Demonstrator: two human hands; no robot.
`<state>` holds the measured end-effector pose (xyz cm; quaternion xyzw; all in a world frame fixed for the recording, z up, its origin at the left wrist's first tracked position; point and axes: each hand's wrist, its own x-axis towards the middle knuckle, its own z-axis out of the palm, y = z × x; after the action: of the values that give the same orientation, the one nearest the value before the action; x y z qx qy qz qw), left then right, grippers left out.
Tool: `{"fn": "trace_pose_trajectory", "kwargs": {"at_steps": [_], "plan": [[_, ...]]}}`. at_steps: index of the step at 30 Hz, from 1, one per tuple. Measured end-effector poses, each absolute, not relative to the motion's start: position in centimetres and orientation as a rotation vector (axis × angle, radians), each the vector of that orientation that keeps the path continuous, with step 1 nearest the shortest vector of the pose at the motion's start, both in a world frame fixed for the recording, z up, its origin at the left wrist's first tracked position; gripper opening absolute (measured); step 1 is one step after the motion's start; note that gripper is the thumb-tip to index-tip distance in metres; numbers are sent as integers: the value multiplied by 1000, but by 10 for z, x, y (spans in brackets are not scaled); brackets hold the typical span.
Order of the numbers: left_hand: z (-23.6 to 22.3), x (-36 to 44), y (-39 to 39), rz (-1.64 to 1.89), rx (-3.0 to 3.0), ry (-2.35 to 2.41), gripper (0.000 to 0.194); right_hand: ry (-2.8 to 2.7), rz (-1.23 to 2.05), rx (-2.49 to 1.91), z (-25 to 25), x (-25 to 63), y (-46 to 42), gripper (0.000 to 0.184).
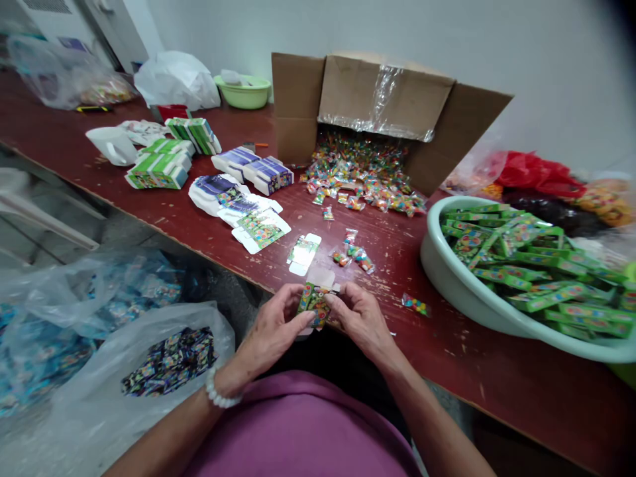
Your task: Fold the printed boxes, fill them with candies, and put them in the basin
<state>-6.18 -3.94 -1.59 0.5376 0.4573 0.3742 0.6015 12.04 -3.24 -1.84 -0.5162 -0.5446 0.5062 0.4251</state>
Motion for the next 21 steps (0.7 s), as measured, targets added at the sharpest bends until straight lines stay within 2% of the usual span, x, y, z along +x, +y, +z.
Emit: {"fn": "trace_pose_trajectory", "kwargs": {"at_steps": [2, 5, 7, 14, 21], "plan": [[-17, -60, -44, 954, 1218, 1082, 54, -1328, 1284, -1241, -19, 119, -34, 25], [-19, -55, -48, 1012, 1216, 1090, 67, -1156, 1277, -1166, -21, 109, -38, 41], [-20, -54, -49, 1019, 1231, 1098, 65, -1069, 1246, -1125, -23, 102, -41, 43], [-18, -56, -45, 981, 1238, 1030, 43, -1032, 1259, -1112, -25, 103, -40, 24], [-18, -58, -46, 887, 1078, 1030, 29, -933, 1542, -1160, -21, 115, -33, 36]]}}
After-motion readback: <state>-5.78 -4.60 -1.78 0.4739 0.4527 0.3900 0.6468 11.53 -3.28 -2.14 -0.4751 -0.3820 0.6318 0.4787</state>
